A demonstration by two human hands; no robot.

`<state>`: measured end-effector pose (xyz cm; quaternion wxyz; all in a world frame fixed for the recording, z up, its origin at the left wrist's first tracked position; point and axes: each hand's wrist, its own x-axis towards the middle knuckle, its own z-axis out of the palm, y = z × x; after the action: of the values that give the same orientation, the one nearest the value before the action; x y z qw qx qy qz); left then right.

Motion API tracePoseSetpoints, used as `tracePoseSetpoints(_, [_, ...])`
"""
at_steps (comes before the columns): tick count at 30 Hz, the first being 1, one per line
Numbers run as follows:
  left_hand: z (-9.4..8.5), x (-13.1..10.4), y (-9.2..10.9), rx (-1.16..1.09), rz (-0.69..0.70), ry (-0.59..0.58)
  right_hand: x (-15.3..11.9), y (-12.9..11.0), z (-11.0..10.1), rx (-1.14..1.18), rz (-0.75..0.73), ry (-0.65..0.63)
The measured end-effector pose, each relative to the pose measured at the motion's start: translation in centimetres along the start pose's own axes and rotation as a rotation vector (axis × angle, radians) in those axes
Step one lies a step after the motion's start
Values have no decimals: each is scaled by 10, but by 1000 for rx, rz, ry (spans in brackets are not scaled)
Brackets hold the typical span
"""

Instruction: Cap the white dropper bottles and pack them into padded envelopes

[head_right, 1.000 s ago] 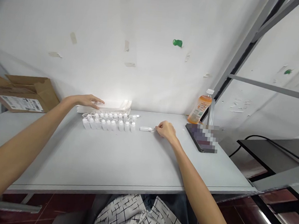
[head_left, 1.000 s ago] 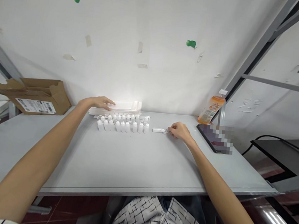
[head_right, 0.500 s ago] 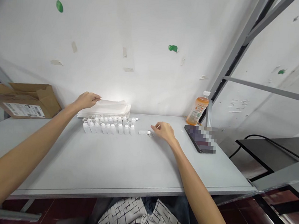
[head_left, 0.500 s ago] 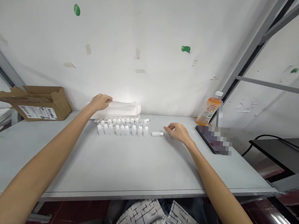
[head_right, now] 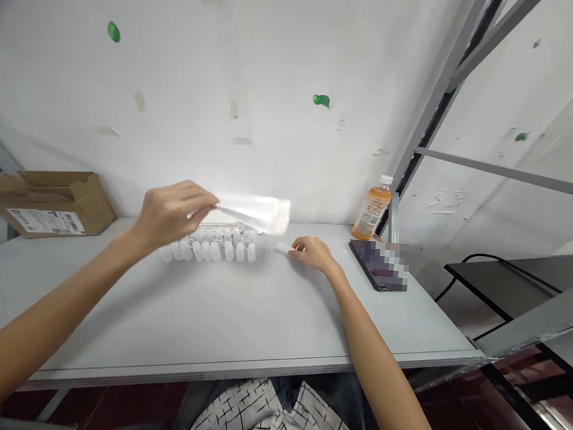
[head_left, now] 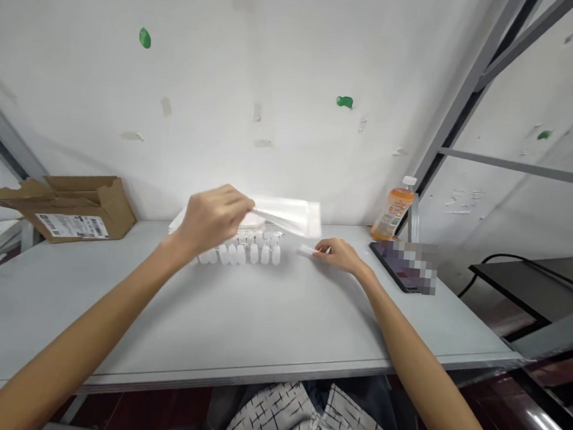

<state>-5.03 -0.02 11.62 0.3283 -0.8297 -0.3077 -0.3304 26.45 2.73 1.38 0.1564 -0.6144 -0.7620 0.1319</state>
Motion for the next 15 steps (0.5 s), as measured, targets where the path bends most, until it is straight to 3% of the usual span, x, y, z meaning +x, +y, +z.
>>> tracePoseSetpoints(3, [-17,-12,49,-101,207,-2,-1,12,-9,-18,48,33])
tracePoseSetpoints(6, [-15,-30,79,-149,306,-151,-1,20,-14,-11,76,42])
tracePoseSetpoints(8, [-5,-42,84,-172,315,-317,0,23,-14,-3,92,39])
tracePoseSetpoints(11, [13,-58,76,-228,263,-550,2,25,-13,15,92,20])
tracePoseSetpoints(15, [29,-68,66,-305,164,-711,1,23,-13,88,48,-29])
